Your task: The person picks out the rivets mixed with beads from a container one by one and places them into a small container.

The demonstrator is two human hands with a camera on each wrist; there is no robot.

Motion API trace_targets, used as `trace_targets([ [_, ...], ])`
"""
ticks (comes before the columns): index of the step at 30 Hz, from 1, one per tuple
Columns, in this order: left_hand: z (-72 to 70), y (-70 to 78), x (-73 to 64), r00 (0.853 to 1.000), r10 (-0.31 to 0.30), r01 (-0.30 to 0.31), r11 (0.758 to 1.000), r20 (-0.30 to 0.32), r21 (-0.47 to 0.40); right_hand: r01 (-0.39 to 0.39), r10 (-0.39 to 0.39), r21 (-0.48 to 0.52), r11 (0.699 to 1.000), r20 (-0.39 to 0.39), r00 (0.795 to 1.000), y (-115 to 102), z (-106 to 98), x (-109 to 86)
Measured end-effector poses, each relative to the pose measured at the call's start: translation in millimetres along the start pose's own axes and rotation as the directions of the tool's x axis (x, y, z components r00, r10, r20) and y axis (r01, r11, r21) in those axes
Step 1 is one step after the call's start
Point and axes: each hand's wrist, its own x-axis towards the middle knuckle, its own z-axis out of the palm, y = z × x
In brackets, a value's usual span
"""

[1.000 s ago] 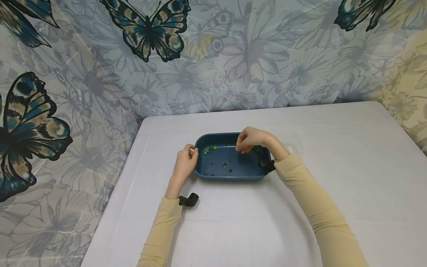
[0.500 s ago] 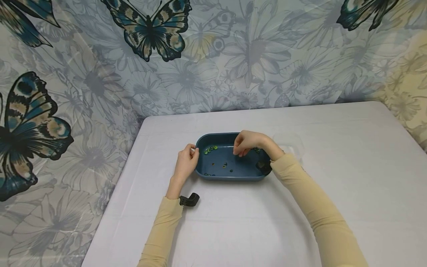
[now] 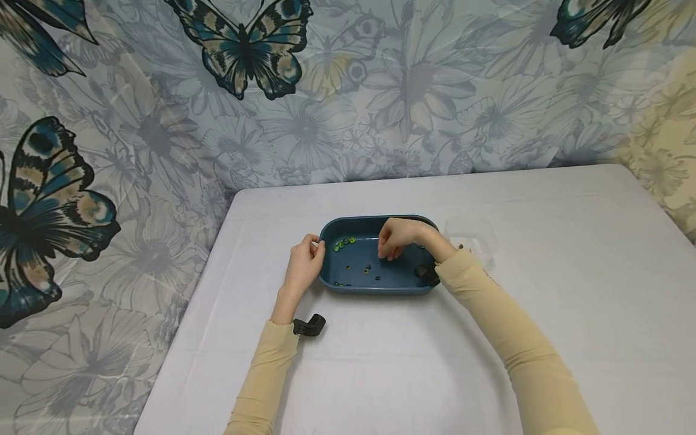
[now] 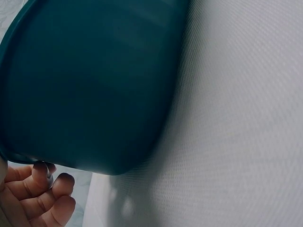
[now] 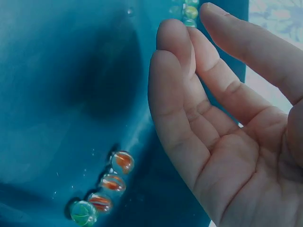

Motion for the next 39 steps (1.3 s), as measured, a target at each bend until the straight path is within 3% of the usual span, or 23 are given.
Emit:
trace_targets([
  [39,-0.2,-0.6,0.6,1.000,-0.003,0.003,1.000,-0.007,0.007,0.036,0.001,-0.190,0.981,0.192,0.981,-10,20,22.6],
])
